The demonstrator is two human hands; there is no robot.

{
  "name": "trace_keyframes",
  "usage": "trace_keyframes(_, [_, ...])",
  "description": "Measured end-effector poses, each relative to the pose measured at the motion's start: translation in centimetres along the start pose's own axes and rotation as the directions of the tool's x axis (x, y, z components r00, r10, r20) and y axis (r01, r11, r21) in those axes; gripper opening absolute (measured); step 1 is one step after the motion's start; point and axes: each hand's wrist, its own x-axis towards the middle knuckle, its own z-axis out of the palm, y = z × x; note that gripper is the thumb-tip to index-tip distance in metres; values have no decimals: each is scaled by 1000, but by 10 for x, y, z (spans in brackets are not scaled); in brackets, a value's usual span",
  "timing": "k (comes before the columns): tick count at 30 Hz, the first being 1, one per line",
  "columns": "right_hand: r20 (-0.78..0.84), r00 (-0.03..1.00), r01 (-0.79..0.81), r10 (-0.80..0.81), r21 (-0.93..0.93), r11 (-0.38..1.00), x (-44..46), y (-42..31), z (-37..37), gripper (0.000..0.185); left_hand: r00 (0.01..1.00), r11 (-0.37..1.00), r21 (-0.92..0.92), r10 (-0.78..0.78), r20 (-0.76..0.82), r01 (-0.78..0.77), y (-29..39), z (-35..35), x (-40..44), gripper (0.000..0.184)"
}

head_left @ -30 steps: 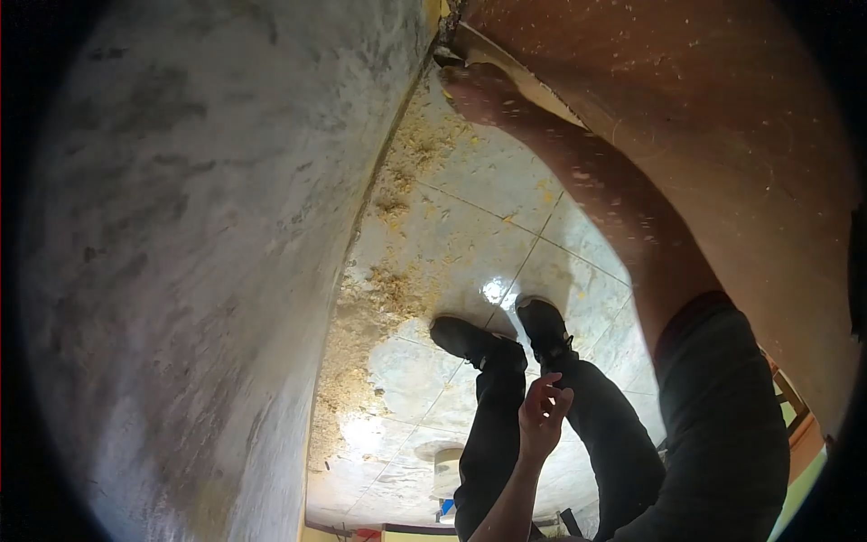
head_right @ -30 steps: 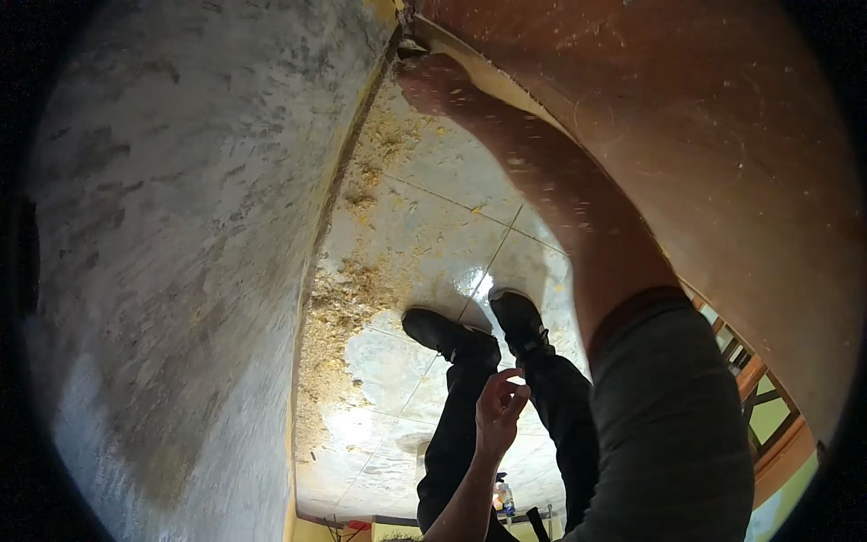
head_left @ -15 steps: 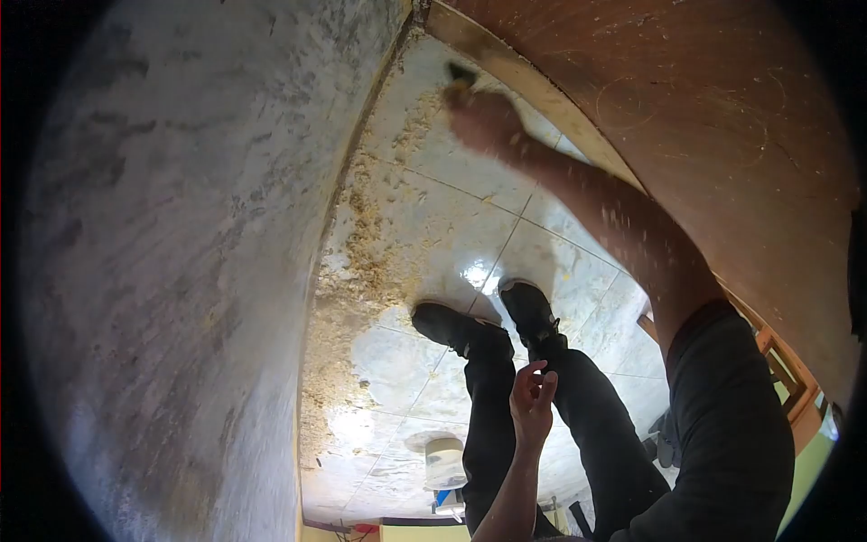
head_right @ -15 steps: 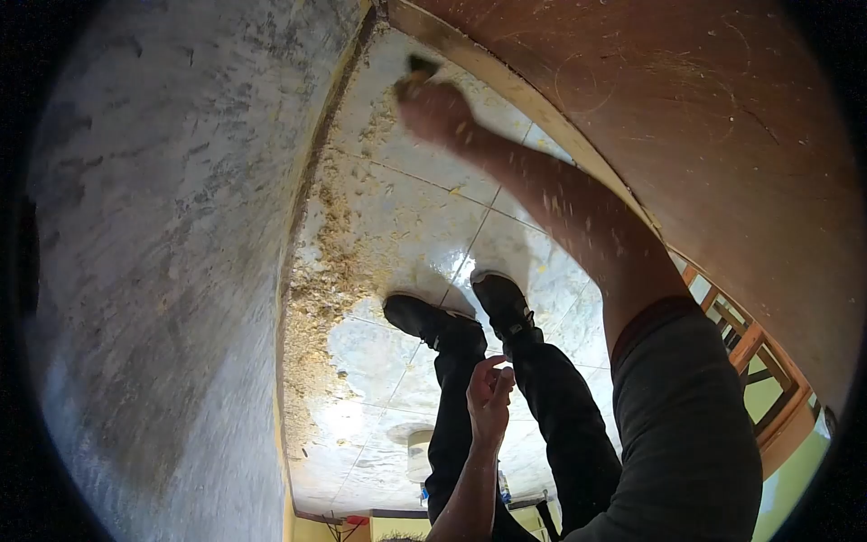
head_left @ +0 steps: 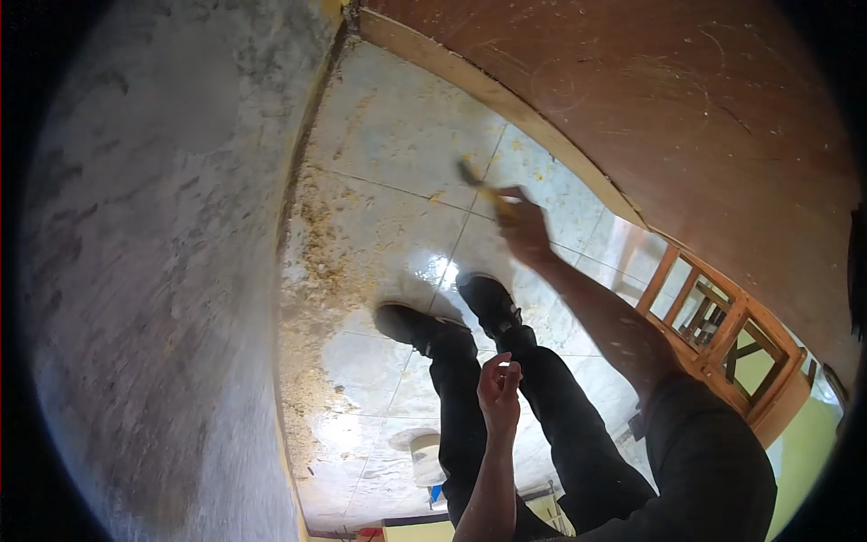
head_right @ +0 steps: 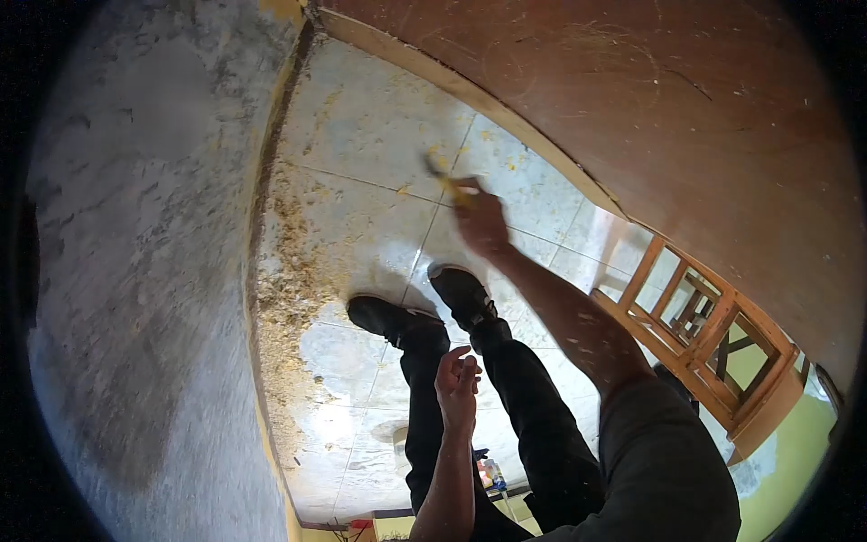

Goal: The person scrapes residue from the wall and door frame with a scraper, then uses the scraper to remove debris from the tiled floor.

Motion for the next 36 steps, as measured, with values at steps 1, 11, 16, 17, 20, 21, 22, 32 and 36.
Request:
trace_keyframes(1, [-84, 995, 57, -48, 111, 992, -13, 54, -30, 31, 1000, 1000, -1, -10, 4, 10, 0, 1, -1, 26])
trace_keyframes(11, [-536, 715, -692, 448, -457, 559, 16, 306, -145, 47, 1000, 990, 140, -1, 30, -3, -11, 21, 6, 28])
trace_keyframes(16, [-353, 924, -85, -147, -564, 822, 50, 93, 42, 18, 998, 983, 184, -12, 61, 0, -13, 28, 0, 35])
trace_keyframes(17, [-190, 937, 127, -294, -598, 791, 36, 50, 77, 20, 997, 980, 200, -14, 80, -3, -12, 30, 0, 33])
trace_keyframes(20, [204, 970, 205, -135, -380, 902, -14, -69, 126, 47, 995, 981, 183, 55, 85, -70, -17, 25, 0, 29])
trace_keyframes(21, [319, 936, 234, -148, -251, 939, -23, -84, 122, 39, 996, 984, 160, 68, 64, -77, -17, 20, 3, 25])
trace_keyframes(22, [365, 914, 271, -175, -230, 935, -26, -80, 127, 48, 994, 981, 165, 89, 63, -99, -11, 14, 6, 25])
trace_keyframes(32, [-206, 928, 44, -309, -764, 643, 78, 59, -51, 20, 990, 975, 191, 99, 98, -117, -21, 12, 4, 27])
trace_keyframes(36, [47, 964, 217, -263, -710, 670, 63, 15, 91, 19, 986, 952, 258, 143, 90, -162, -4, 13, 4, 28])
